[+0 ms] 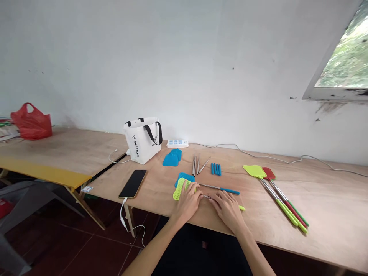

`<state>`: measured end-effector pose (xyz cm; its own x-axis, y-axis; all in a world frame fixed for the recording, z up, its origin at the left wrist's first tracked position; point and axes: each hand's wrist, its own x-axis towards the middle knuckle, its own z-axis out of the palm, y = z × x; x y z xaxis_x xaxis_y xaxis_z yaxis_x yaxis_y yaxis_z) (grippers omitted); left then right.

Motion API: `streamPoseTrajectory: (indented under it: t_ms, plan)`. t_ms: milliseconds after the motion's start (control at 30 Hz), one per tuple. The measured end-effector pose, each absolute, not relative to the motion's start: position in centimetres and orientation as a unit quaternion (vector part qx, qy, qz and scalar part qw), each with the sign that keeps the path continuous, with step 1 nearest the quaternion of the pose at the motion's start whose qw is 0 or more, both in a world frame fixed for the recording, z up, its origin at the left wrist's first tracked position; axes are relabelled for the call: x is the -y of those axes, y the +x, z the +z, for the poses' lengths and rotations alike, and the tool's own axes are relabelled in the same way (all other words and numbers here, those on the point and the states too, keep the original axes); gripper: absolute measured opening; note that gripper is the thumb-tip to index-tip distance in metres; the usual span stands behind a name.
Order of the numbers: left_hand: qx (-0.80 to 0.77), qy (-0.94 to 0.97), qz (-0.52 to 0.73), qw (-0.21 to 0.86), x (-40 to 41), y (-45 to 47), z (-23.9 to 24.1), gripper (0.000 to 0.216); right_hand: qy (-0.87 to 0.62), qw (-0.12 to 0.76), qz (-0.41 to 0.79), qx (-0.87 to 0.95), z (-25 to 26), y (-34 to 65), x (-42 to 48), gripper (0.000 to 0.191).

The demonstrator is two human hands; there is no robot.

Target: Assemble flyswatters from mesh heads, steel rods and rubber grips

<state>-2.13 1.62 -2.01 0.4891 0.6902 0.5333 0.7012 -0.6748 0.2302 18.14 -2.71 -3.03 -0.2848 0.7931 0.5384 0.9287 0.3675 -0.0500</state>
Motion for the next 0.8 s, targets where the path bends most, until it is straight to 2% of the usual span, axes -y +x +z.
streamPoseTrajectory:
  t_ms: [100, 300, 433, 633, 800]
  plan:
    - [0.457, -0.836, -0.302, 0.031, -1.4, -2.1, -2.0, 0.012, -0.575, 0.27, -0.151, 0.758, -3.2, 18.8, 2.4, 0.029]
    - [0.462, -0.83, -0.309, 0.047, -1.3, -1.9, -2.5, 0.015, -0.646, 0.278, -0.163, 0.692, -4.5, 21.5, 1.6, 0.037]
    - [0.469, -0.826, -0.309, 0.046, -1.4, -1.8, -2.7, 0.01, -0.684, 0.271, -0.101, 0.67, -4.9, 23.0, 1.2, 0.038]
    - [0.466, -0.823, -0.322, 0.037, -1.4, -1.8, -2.5, 0.005, -0.66, 0.334, 0.003, 0.673, -4.3, 23.5, 1.1, 0.04]
    - [0.465, -0.821, -0.33, 0.023, -1.4, -1.8, -2.4, 0.005, -0.644, 0.369, 0.014, 0.67, -3.9, 23.4, 1.2, 0.04]
